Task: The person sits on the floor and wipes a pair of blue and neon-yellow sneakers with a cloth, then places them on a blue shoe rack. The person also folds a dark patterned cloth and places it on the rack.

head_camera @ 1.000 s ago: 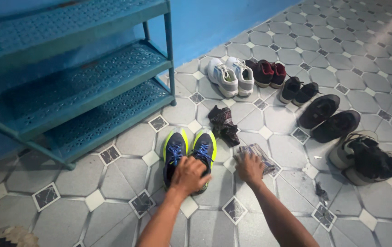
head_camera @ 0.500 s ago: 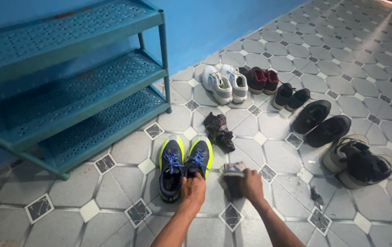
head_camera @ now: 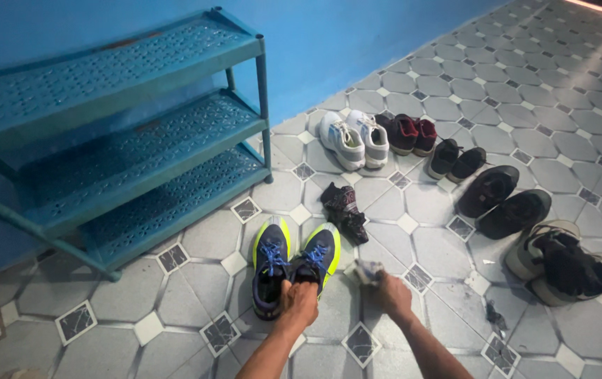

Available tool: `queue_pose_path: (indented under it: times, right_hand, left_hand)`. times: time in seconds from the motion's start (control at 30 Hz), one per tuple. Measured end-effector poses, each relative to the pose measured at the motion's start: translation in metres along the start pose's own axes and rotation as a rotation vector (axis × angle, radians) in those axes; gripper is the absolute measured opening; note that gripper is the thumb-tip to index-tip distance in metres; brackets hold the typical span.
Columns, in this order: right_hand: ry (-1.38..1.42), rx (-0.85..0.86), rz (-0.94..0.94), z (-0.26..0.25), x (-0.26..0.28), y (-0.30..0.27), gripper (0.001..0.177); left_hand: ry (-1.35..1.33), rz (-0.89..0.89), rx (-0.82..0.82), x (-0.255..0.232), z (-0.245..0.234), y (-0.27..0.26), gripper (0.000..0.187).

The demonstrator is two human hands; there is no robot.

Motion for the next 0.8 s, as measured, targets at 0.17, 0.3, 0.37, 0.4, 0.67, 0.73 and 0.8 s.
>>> queue_pose_path:
  times: [0.17,0.3,0.37,0.4,0.67,0.73,0.8]
  right_hand:
    - [0.181,-0.017,-0.024,-0.007,-0.003,0.023,0.042]
    - [0.202,0.256,-0.085,-0.009,0.007,0.060,0.046]
    - [0.149,0.316,-0.212,-0.019,0.024,0.073,0.046]
    - [0.116,0.305,-0.300,-0.026,0.035,0.072,0.045]
    - [0.329,0.138,-0.190,-0.140,0.097,0.017,0.048]
    - [0.413,0.023,-0.159,-0.174,0.110,-0.008,0.050]
    - [0.411,-0.045,-0.077,-0.202,0.122,-0.029,0.048]
  left_hand:
    - [-0.069,-0.148,0.124,-0.003,-0.021,0.009,0.017]
    - [-0.098,-0.154,0.149,-0.013,-0.043,0.023,0.022]
    - [-0.085,-0.144,0.156,-0.020,-0.054,0.027,0.024]
    - [-0.078,-0.139,0.159,-0.023,-0.060,0.030,0.026]
    - [-0.212,-0.281,0.136,-0.031,-0.095,0.025,0.039]
    - [-0.252,-0.230,0.043,-0.032,-0.105,0.028,0.046]
    - [-0.295,-0.138,-0.082,-0.037,-0.117,0.030,0.050]
Point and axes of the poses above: each hand's wrist, its own y-axis towards the middle knuckle, its own z-axis out of the palm, x = y × z, the point moved 4 cm from there along y, towards the middle knuckle, and after that the axes turned 10 degrees about -y, right-handed, at the moved point
